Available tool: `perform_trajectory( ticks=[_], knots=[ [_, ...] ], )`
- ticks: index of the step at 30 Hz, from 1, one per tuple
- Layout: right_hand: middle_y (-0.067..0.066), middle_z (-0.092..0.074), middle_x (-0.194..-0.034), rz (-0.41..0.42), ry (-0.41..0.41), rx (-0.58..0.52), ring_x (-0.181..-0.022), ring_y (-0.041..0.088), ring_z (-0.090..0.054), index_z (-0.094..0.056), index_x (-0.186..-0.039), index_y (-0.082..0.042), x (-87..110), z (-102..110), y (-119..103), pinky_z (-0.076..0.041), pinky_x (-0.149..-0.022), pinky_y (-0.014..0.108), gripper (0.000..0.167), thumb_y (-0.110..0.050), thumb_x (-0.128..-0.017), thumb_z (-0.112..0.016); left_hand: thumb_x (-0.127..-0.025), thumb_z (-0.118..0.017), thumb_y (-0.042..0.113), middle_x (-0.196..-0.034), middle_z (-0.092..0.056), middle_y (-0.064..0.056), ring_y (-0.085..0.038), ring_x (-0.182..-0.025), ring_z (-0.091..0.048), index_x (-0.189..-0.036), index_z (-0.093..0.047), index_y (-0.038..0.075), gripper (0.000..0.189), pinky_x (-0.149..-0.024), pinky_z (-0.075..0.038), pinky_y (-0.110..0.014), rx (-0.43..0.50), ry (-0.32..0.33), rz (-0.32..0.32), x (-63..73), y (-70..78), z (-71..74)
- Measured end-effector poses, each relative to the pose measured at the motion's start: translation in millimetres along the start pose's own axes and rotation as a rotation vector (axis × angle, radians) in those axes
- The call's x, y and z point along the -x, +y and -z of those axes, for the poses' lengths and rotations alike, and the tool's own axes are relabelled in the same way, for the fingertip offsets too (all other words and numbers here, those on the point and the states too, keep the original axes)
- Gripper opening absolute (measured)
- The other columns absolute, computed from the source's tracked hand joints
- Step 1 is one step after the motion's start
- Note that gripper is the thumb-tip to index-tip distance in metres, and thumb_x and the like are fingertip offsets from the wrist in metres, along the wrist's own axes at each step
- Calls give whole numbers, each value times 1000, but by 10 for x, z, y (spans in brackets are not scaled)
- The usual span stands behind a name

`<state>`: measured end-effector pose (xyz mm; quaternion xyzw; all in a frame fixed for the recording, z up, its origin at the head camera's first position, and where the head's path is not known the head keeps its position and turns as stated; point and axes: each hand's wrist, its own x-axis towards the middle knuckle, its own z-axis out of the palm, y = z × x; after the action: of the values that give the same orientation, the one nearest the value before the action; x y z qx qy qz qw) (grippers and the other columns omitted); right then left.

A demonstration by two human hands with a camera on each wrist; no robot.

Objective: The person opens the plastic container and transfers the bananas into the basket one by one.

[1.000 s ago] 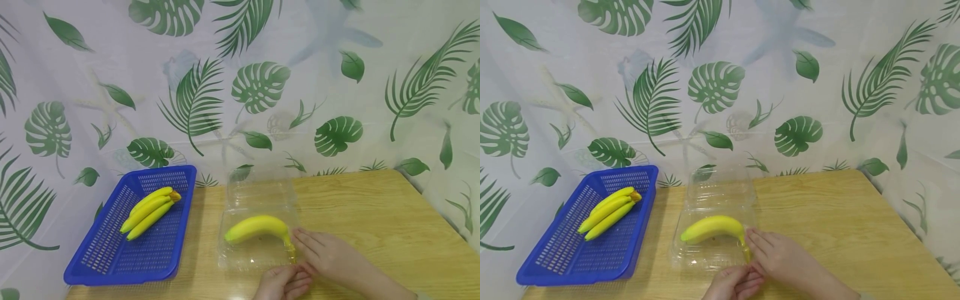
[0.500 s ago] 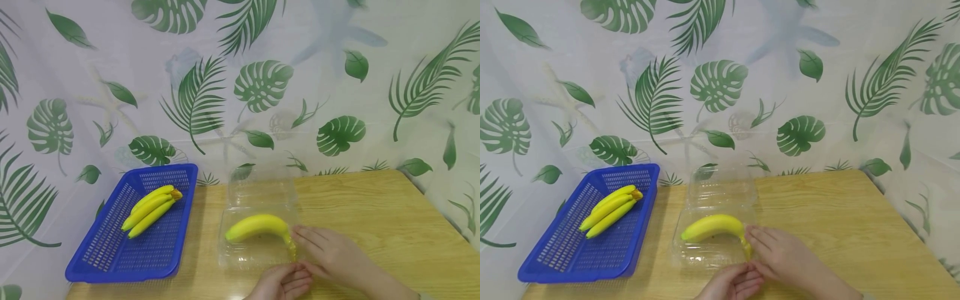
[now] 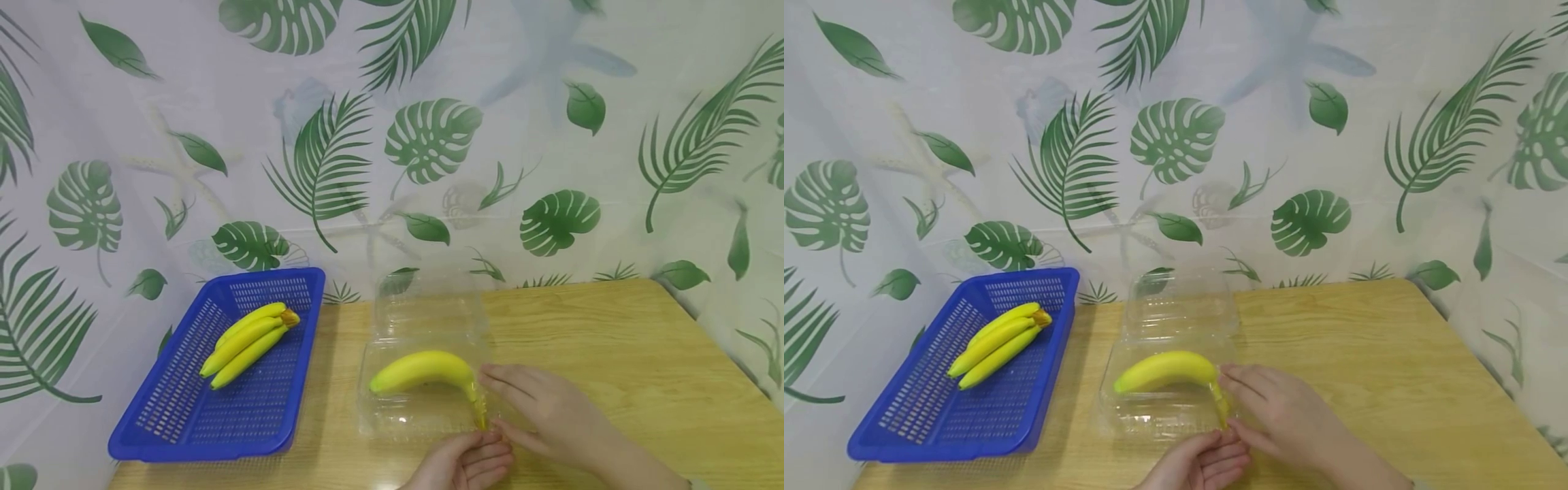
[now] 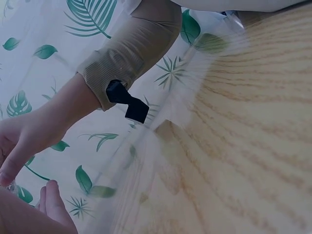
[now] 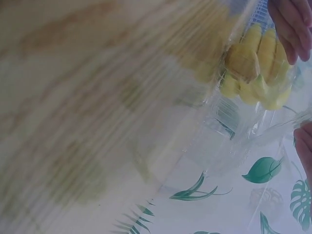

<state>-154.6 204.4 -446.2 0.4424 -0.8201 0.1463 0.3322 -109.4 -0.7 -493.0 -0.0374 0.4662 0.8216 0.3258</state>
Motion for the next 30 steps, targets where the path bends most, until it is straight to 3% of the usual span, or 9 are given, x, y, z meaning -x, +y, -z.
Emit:
perform_trajectory(
  ticks=[9,21,30],
  knots=[
    [6,-76,-127,7,42,-29,-107,20,-74,-73,-130,-4,-81,33,31,-62,-90,33,56,-47,-112,-42,-111,-51,23,-138,-67,-29,-39,-134,-65,-140,-55,-17,49,-117,-53,-43,9,25,22,-16,-5,-9],
    [4,-78,-123,-101,81,-32,-104,22,-75,-74,-128,-6,-193,42,84,-62,-88,36,58,-50,-113,-38,-112,-51,24,-139,-66,-27,-34,-132,-67,-139,-57,-14,48,-116,-54,-41,-2,18,28,-5,7,-12],
    [7,-79,-119,-126,126,-63,-99,26,-76,-74,-126,-5,-316,58,161,-63,-85,40,58,-49,-114,-37,-112,-50,23,-139,-66,-28,-36,-133,-66,-140,-57,-14,47,-117,-53,-44,-8,33,39,-22,9,-17]
  ],
)
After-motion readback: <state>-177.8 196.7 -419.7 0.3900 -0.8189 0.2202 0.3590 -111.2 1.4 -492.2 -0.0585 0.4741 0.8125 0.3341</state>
